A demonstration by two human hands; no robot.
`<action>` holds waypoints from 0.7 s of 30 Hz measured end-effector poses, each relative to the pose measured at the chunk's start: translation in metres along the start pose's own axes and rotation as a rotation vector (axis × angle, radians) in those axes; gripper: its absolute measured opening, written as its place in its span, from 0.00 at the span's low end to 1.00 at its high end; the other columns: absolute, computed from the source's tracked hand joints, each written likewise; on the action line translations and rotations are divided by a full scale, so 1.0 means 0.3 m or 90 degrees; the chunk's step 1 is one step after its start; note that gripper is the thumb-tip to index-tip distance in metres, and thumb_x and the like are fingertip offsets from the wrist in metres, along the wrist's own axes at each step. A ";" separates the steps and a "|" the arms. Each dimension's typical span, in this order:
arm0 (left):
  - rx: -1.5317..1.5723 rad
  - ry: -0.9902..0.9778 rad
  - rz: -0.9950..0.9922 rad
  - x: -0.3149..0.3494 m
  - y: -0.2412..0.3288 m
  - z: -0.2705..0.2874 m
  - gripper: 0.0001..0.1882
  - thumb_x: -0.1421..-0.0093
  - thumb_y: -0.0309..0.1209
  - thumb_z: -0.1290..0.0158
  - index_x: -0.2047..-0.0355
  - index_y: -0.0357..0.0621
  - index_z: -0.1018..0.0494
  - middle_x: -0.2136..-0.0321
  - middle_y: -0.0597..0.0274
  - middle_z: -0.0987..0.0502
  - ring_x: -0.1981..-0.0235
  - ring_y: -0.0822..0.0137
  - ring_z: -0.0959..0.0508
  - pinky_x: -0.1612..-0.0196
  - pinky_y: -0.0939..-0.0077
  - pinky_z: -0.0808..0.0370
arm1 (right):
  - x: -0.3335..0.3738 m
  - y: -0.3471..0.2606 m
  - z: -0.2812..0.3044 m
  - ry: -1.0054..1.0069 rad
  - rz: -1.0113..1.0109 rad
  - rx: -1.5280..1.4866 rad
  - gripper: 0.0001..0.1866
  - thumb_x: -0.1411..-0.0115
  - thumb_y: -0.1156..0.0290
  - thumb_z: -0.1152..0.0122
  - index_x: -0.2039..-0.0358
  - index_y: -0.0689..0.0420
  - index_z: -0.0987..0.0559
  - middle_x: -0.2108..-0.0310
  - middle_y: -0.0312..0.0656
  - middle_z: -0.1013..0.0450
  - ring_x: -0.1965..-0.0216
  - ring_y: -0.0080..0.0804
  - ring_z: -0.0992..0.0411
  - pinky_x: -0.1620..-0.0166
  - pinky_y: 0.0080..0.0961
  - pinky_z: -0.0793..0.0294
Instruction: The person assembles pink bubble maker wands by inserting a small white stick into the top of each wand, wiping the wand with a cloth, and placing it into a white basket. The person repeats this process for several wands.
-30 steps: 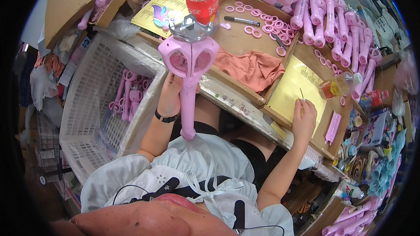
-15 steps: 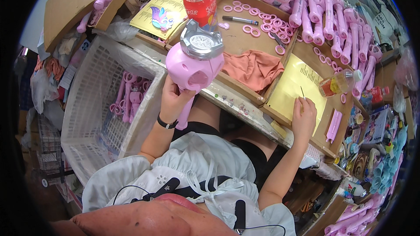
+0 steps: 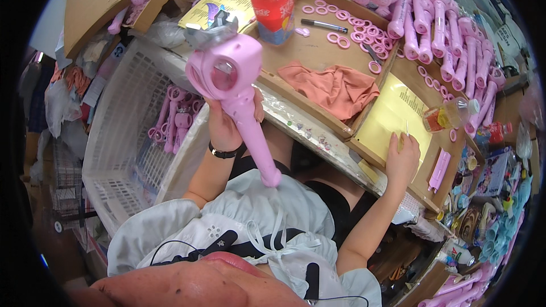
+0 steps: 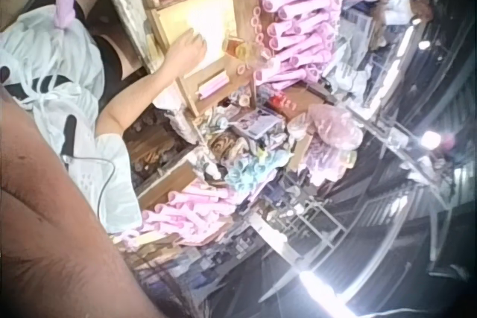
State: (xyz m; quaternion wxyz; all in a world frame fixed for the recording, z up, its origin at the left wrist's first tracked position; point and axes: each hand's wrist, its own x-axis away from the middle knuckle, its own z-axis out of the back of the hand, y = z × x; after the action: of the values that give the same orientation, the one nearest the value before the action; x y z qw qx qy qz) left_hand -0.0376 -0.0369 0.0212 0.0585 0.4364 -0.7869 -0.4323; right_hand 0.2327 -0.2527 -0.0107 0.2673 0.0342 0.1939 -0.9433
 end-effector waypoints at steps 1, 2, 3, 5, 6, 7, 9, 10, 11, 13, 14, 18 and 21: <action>0.066 0.007 0.015 -0.004 0.005 -0.002 0.38 0.42 0.63 0.65 0.56 0.36 0.36 0.68 0.54 0.27 0.75 0.68 0.26 0.72 0.76 0.29 | -0.001 0.002 -0.002 -0.009 0.000 0.000 0.22 0.41 0.57 0.49 0.59 0.63 0.23 0.52 0.51 0.31 0.49 0.45 0.35 0.46 0.35 0.37; 0.125 0.013 0.029 -0.007 0.011 -0.003 0.39 0.42 0.65 0.67 0.57 0.36 0.35 0.69 0.54 0.27 0.76 0.68 0.26 0.74 0.76 0.30 | -0.003 0.004 -0.003 -0.014 -0.006 0.001 0.22 0.41 0.56 0.49 0.59 0.63 0.23 0.52 0.50 0.31 0.49 0.45 0.35 0.46 0.35 0.37; 0.164 0.026 0.051 -0.010 0.015 -0.003 0.40 0.43 0.67 0.71 0.58 0.38 0.35 0.70 0.54 0.28 0.79 0.67 0.27 0.77 0.77 0.31 | -0.004 0.006 -0.005 -0.020 -0.007 -0.006 0.21 0.41 0.57 0.49 0.59 0.63 0.23 0.52 0.50 0.31 0.49 0.45 0.35 0.46 0.35 0.37; 0.173 0.022 0.064 -0.008 0.022 -0.001 0.43 0.45 0.68 0.68 0.52 0.37 0.38 0.70 0.55 0.28 0.81 0.70 0.29 0.79 0.77 0.34 | -0.005 0.009 -0.007 -0.019 -0.025 -0.017 0.21 0.41 0.57 0.49 0.60 0.63 0.23 0.52 0.49 0.31 0.50 0.45 0.35 0.47 0.35 0.37; 0.179 0.026 0.076 -0.006 0.023 0.000 0.45 0.46 0.69 0.66 0.48 0.37 0.39 0.70 0.55 0.28 0.81 0.71 0.30 0.80 0.78 0.35 | -0.005 0.010 -0.007 -0.014 -0.010 -0.025 0.20 0.40 0.58 0.49 0.61 0.62 0.22 0.53 0.49 0.30 0.51 0.45 0.34 0.48 0.35 0.36; 0.170 0.024 0.072 -0.005 0.023 0.002 0.44 0.45 0.68 0.66 0.48 0.37 0.39 0.69 0.55 0.28 0.81 0.70 0.29 0.79 0.77 0.34 | -0.004 0.010 -0.006 -0.001 0.002 -0.033 0.19 0.40 0.58 0.48 0.62 0.62 0.22 0.54 0.49 0.29 0.52 0.44 0.33 0.49 0.35 0.36; 0.154 0.019 0.071 -0.008 0.019 0.006 0.43 0.44 0.67 0.66 0.48 0.37 0.39 0.69 0.55 0.28 0.80 0.68 0.28 0.77 0.77 0.32 | 0.001 0.009 -0.004 0.035 0.027 -0.066 0.17 0.40 0.60 0.48 0.65 0.62 0.21 0.58 0.48 0.27 0.55 0.43 0.31 0.52 0.34 0.34; 0.127 0.055 0.066 -0.009 0.014 0.007 0.42 0.43 0.66 0.66 0.48 0.37 0.39 0.68 0.55 0.28 0.79 0.67 0.28 0.76 0.76 0.31 | 0.004 0.008 -0.002 0.060 0.041 -0.090 0.16 0.40 0.61 0.48 0.68 0.62 0.20 0.61 0.47 0.26 0.58 0.43 0.30 0.54 0.33 0.33; 0.101 0.091 0.062 -0.011 0.010 0.009 0.41 0.43 0.65 0.66 0.48 0.38 0.39 0.68 0.55 0.28 0.78 0.66 0.27 0.75 0.75 0.30 | 0.008 0.006 0.000 0.088 0.062 -0.122 0.16 0.40 0.62 0.48 0.70 0.62 0.20 0.64 0.47 0.25 0.60 0.42 0.29 0.56 0.33 0.32; 0.067 0.114 0.059 -0.017 0.003 0.015 0.32 0.38 0.60 0.68 0.55 0.42 0.35 0.67 0.56 0.27 0.72 0.66 0.25 0.69 0.73 0.27 | 0.016 0.001 0.004 0.099 0.059 -0.138 0.16 0.41 0.63 0.47 0.75 0.62 0.20 0.69 0.45 0.24 0.65 0.41 0.28 0.59 0.32 0.31; 0.068 0.129 0.060 -0.015 -0.001 0.015 0.31 0.38 0.59 0.67 0.55 0.42 0.36 0.66 0.57 0.27 0.71 0.65 0.25 0.68 0.72 0.27 | 0.019 -0.001 0.007 0.106 0.060 -0.149 0.16 0.41 0.63 0.47 0.77 0.62 0.20 0.72 0.45 0.24 0.67 0.40 0.27 0.61 0.31 0.31; 0.122 0.148 0.064 0.002 0.001 0.020 0.29 0.36 0.54 0.65 0.50 0.42 0.38 0.61 0.56 0.28 0.62 0.62 0.27 0.57 0.65 0.29 | 0.021 -0.007 0.014 0.064 0.093 -0.163 0.17 0.42 0.63 0.45 0.81 0.62 0.22 0.75 0.43 0.25 0.70 0.39 0.27 0.63 0.31 0.31; 0.206 0.129 0.065 0.017 0.009 0.022 0.29 0.36 0.53 0.66 0.47 0.41 0.40 0.56 0.52 0.30 0.58 0.59 0.28 0.51 0.59 0.32 | 0.014 0.003 0.012 0.030 0.114 -0.154 0.15 0.43 0.64 0.44 0.79 0.62 0.22 0.74 0.44 0.25 0.68 0.38 0.27 0.62 0.30 0.31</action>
State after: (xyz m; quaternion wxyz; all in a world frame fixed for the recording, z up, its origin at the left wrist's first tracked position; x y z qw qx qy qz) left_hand -0.0455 -0.0357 0.0175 0.0882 0.4412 -0.8573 -0.2503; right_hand 0.2296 -0.2568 -0.0083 0.3482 0.0410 0.3086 -0.8842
